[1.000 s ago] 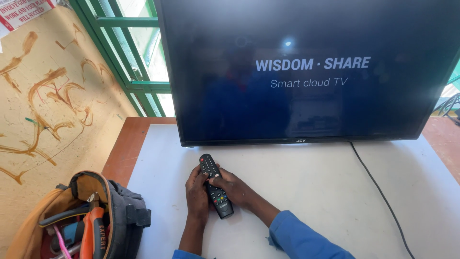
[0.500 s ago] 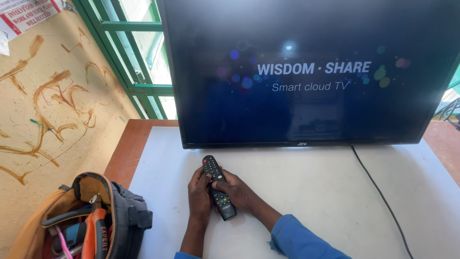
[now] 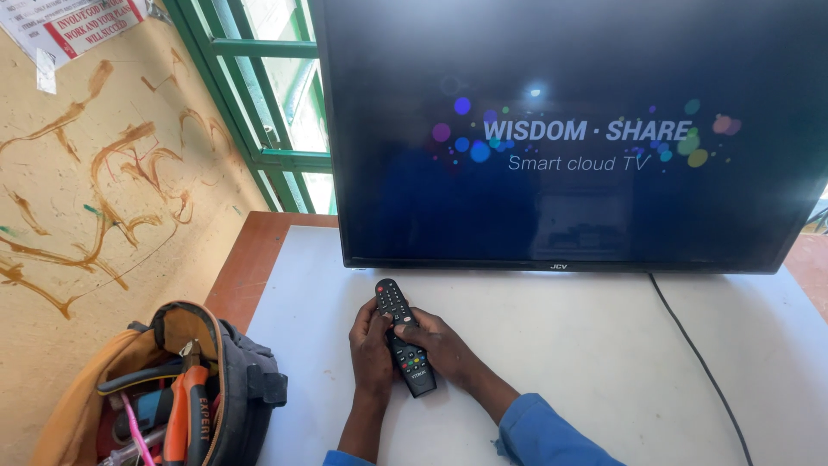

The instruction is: Testing a television by removing back screws, connecting power, and navigating the smart TV interface using a remote control.

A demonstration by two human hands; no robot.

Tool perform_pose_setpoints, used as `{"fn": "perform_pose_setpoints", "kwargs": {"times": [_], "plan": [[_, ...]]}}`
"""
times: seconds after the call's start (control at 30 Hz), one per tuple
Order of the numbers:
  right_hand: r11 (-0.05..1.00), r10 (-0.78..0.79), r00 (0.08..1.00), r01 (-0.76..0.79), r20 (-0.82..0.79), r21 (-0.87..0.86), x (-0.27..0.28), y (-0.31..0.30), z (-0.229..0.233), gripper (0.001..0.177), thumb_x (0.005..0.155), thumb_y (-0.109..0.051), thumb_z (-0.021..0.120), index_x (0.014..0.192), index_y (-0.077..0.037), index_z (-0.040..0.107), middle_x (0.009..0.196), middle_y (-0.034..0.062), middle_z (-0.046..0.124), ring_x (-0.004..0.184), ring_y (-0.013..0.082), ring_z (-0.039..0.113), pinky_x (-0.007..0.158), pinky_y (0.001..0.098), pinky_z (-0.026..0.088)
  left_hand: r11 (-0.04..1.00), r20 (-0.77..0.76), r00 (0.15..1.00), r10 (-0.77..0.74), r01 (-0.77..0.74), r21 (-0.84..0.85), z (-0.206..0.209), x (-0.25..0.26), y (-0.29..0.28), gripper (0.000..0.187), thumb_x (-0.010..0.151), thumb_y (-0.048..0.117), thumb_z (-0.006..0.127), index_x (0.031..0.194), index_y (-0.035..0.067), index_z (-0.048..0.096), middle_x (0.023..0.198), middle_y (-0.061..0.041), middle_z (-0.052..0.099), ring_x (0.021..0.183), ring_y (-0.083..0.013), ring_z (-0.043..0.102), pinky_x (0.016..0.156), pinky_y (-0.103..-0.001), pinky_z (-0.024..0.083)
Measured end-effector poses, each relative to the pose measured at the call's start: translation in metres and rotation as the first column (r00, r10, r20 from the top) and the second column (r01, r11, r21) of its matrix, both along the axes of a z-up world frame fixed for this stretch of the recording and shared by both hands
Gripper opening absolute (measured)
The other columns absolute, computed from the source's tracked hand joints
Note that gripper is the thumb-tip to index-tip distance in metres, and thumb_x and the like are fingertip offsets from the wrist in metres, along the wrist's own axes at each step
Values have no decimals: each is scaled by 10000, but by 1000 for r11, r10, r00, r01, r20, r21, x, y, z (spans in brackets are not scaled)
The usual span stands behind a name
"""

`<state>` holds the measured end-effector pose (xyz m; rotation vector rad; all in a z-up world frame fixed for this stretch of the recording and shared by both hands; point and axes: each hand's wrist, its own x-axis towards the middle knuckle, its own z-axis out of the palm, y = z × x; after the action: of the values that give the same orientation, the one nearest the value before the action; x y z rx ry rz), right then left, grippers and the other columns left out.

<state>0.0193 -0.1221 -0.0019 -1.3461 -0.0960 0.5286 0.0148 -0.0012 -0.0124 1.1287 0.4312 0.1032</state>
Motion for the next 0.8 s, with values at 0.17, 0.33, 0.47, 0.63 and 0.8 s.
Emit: {"fn": "perform_pose_setpoints", "kwargs": {"times": [0.17,0.33,0.47,0.63,0.8], "plan": [[1000,-13,1000,13,-21,20,0,1,0,420,910,-287,614,1266,-66,639,1048,71,681,902,147,643,755,283,533,1000,19,1000,-1,2,-16,-8,3,2,458,878,114,546,1305,18,682,1036,-121,717,914,-200,647,786,-309,509],[998,-31,999,29,-36,-46,-2,3,9,440,901,-278,586,1283,-66,635,1039,102,683,883,181,646,728,307,547,1000,10,1000,10,-10,-14,-4,0,1,482,872,122,555,1331,19,660,1049,-134,715,916,-209,649,780,-314,518],[999,-19,999,17,-50,-39,-3,2,9,427,886,-231,574,1271,-48,605,964,149,684,743,234,662,630,335,582,999,1,1000,31,-31,-9,-1,-2,0,459,877,130,546,1306,31,676,961,-112,705,850,-194,639,735,-313,514],[1000,-19,998,18,-67,-20,-4,3,10,432,900,-230,573,1288,-41,595,959,177,687,713,260,680,619,339,600,1000,-12,1000,8,-8,0,2,-2,0,472,874,143,542,1314,28,668,991,-116,709,848,-190,635,721,-307,507],[999,-29,996,27,-79,-26,-3,3,9,424,887,-238,582,1269,-52,595,910,167,677,662,258,662,587,340,571,999,24,1000,2,-1,-36,-6,1,1,469,880,133,548,1320,15,663,1000,-116,702,868,-195,634,732,-307,507]]}}
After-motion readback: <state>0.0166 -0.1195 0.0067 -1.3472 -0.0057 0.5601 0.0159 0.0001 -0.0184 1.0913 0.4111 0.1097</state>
